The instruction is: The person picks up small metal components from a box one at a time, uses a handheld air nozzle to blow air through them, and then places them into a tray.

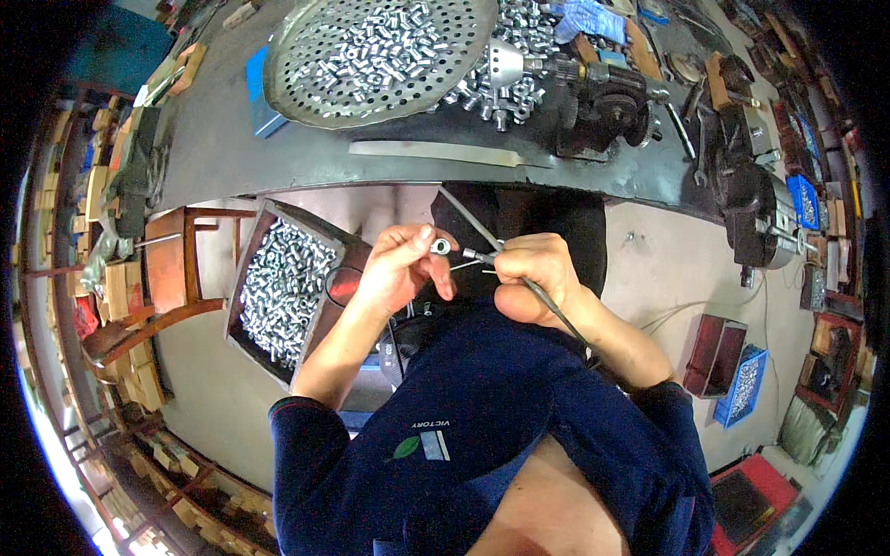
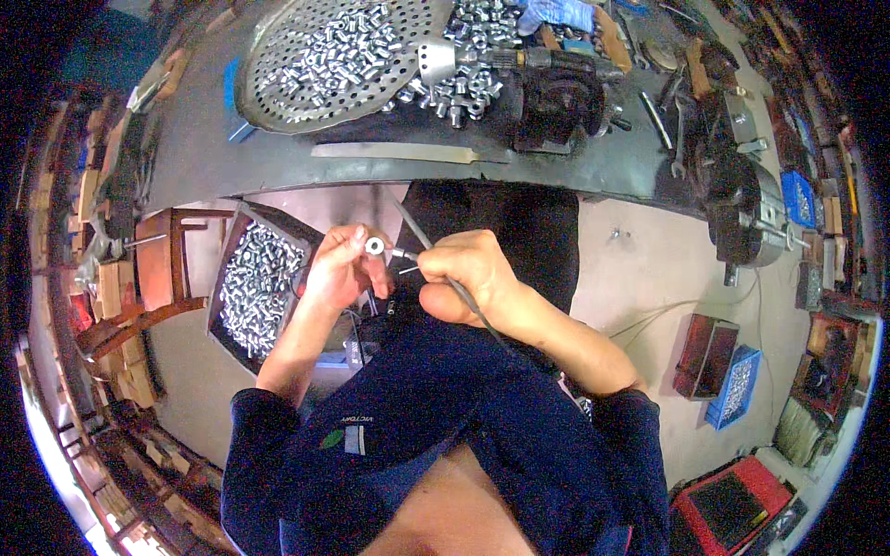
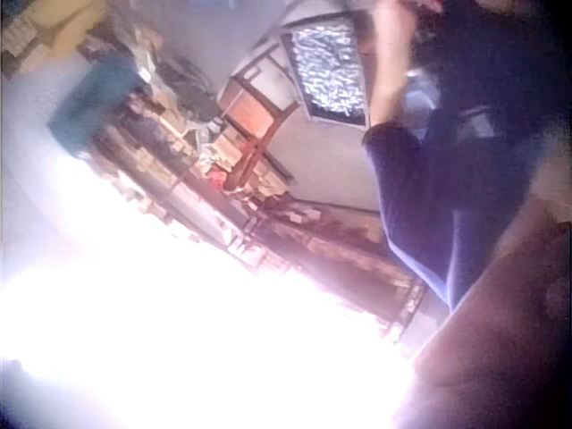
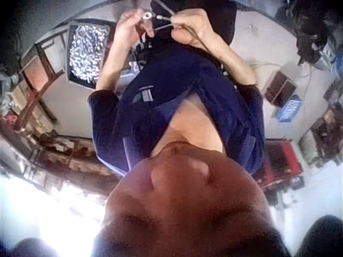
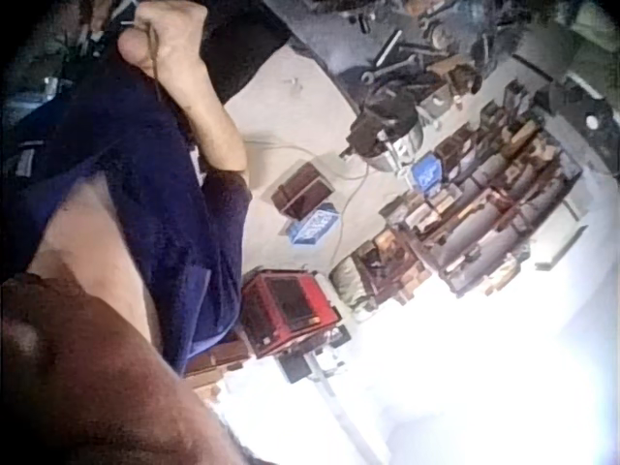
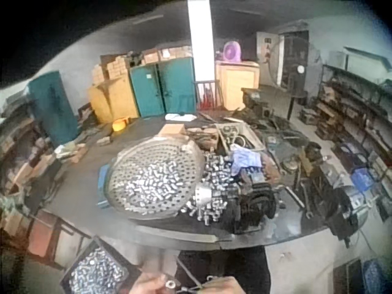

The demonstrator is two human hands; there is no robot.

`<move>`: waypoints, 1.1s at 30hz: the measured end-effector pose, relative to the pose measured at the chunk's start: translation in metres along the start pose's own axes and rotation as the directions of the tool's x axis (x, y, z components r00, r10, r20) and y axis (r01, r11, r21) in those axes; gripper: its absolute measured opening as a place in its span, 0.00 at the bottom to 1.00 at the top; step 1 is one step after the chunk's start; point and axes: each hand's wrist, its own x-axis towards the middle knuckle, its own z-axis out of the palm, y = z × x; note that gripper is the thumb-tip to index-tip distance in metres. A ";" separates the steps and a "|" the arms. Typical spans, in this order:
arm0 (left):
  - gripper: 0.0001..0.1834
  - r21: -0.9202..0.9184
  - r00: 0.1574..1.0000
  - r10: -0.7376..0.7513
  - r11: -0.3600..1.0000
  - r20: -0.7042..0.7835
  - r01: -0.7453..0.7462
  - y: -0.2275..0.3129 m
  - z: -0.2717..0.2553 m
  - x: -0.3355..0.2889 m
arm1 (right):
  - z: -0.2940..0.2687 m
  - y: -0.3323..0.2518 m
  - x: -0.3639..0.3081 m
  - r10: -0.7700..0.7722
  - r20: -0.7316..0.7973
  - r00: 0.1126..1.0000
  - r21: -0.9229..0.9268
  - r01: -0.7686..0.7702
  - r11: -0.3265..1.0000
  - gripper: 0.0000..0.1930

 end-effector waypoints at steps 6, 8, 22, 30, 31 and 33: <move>0.17 0.311 0.997 0.080 0.948 -0.012 -0.072 -0.001 0.017 0.002 | 0.006 0.002 -0.003 -0.014 0.021 1.000 -0.129 0.016 0.992 0.13; 0.14 0.417 0.996 0.091 0.906 -0.004 -0.081 0.001 0.017 0.002 | 0.010 0.003 -0.004 -0.006 0.014 1.000 -0.181 0.008 0.983 0.11; 0.09 0.946 0.802 0.591 0.202 0.089 -0.254 0.015 -0.011 0.017 | -0.009 -0.011 -0.014 0.051 -0.081 0.995 0.159 -0.038 0.987 0.14; 0.11 0.975 0.788 0.592 0.020 0.166 -0.220 0.008 -0.013 0.014 | -0.002 -0.021 -0.009 0.147 0.046 0.988 0.211 -0.153 0.965 0.26; 0.11 0.970 0.785 0.587 -0.004 0.198 -0.241 0.008 -0.014 0.013 | -0.001 -0.021 -0.007 0.180 0.058 0.982 0.229 -0.189 0.955 0.25; 0.12 0.961 0.789 0.559 -0.059 0.255 -0.269 0.006 -0.014 0.014 | 0.002 -0.017 -0.006 0.267 0.088 0.960 0.260 -0.281 0.924 0.23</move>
